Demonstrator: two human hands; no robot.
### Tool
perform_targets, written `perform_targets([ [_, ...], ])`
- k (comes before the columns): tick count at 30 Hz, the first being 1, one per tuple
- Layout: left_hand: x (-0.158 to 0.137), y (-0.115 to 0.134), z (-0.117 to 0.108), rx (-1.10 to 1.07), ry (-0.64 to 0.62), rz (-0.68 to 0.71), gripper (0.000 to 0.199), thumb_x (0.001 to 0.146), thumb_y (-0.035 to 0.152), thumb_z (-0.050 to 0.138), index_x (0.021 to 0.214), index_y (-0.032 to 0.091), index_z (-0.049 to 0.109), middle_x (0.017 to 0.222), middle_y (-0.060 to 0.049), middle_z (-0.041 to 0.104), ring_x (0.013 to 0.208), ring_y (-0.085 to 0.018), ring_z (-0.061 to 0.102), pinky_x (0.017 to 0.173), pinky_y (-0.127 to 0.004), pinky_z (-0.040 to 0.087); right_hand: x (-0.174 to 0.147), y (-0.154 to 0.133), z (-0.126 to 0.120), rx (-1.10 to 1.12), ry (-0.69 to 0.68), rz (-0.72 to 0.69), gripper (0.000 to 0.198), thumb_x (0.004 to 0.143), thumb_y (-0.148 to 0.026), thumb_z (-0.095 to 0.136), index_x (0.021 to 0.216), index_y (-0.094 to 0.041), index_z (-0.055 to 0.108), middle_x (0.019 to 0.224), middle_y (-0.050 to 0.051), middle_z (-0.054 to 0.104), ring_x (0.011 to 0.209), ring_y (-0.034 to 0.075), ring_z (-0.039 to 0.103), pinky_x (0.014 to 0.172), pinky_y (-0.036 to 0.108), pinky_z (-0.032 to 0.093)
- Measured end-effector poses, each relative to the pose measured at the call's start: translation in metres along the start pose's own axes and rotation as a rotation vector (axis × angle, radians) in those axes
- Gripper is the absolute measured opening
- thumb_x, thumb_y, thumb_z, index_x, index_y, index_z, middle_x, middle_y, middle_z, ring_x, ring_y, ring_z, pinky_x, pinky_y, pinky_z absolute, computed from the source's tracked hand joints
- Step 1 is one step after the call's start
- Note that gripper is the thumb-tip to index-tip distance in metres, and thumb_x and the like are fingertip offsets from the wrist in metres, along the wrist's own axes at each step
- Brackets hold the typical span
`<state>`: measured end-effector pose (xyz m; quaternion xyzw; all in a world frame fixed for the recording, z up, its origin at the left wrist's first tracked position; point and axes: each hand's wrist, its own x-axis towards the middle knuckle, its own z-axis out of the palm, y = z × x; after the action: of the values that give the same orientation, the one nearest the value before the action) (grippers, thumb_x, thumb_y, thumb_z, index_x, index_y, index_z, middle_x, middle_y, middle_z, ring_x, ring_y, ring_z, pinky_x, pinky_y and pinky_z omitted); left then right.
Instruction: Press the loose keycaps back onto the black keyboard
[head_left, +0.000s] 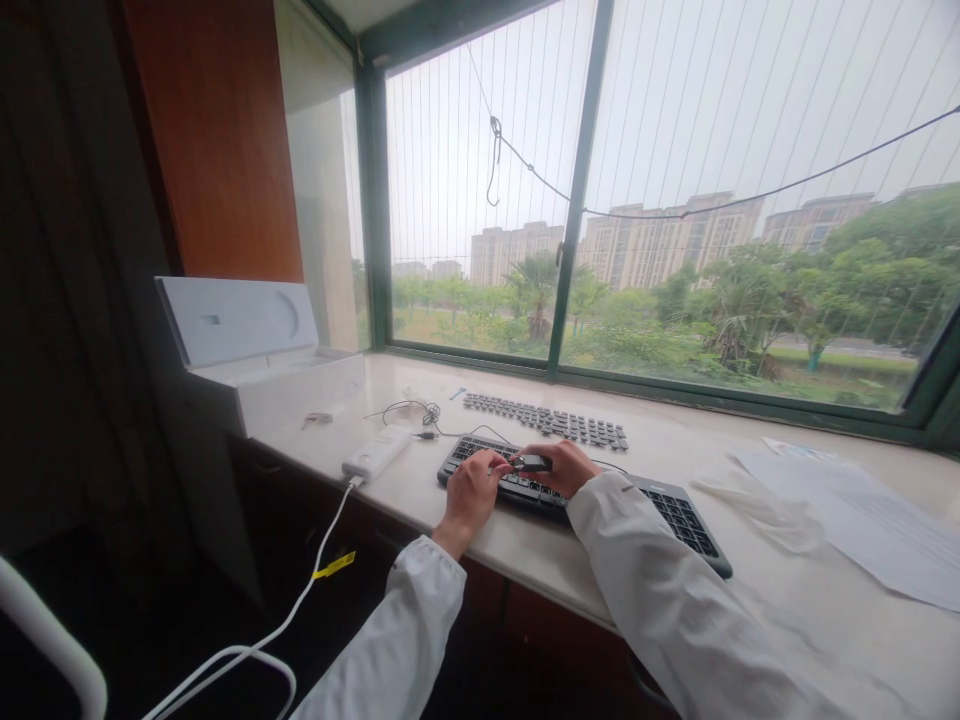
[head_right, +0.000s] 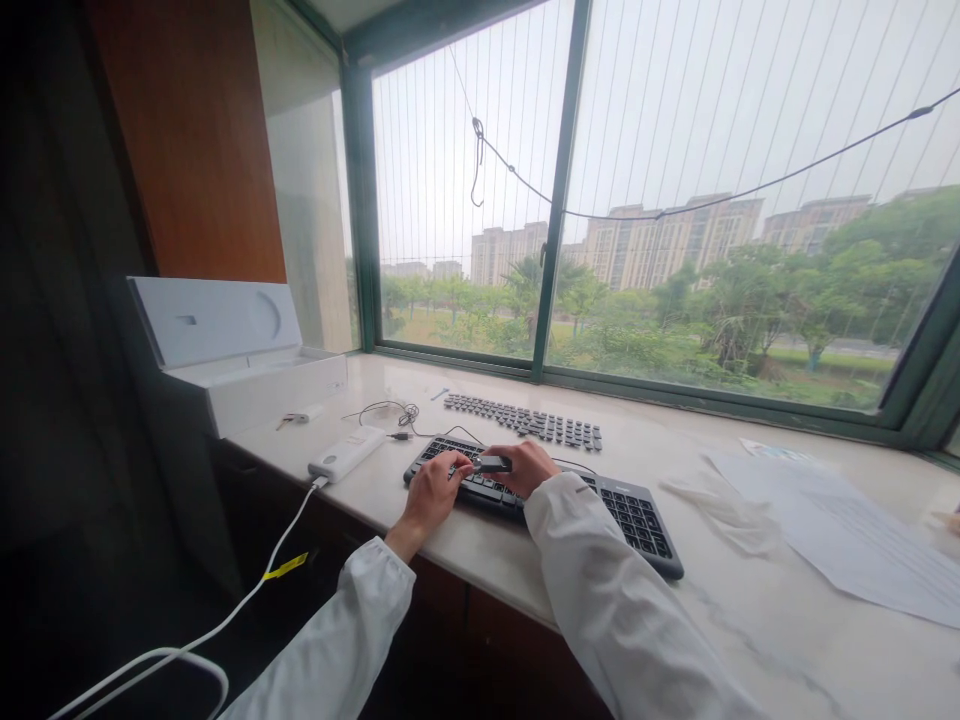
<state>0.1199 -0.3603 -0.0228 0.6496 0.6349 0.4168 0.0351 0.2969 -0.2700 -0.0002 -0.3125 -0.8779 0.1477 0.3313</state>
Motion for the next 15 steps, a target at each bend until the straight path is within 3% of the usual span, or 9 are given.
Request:
perform_targets([
  [5, 0.0004, 0.0026, -0.0029, -0.034, -0.017, -0.02, 0.023, 0.091, 0.04, 0.05, 0.091, 0.024, 0.066, 0.094, -0.002, 0.07, 0.089, -0.017, 0.063, 0.074, -0.025, 0.043, 0.0009, -0.0008, -0.0012, -0.08, -0.056, -0.041, 0.029, 0.072, -0.046, 0.068, 0.09, -0.025, 0.074, 0.067, 0.002, 0.069, 0.062, 0.017, 0.06, 0.062, 0.025, 0.038],
  [15, -0.0004, 0.0057, -0.0067, -0.125, 0.024, 0.054, 0.02, 0.085, 0.036, 0.061, 0.101, 0.026, 0.066, 0.102, -0.001, 0.069, 0.094, -0.017, 0.063, 0.08, -0.027, 0.046, 0.0027, 0.0009, -0.0008, -0.053, -0.007, -0.033, 0.034, 0.072, -0.053, 0.067, 0.08, -0.02, 0.073, 0.059, 0.001, 0.062, 0.055, 0.014, 0.052, 0.056, 0.024, 0.035],
])
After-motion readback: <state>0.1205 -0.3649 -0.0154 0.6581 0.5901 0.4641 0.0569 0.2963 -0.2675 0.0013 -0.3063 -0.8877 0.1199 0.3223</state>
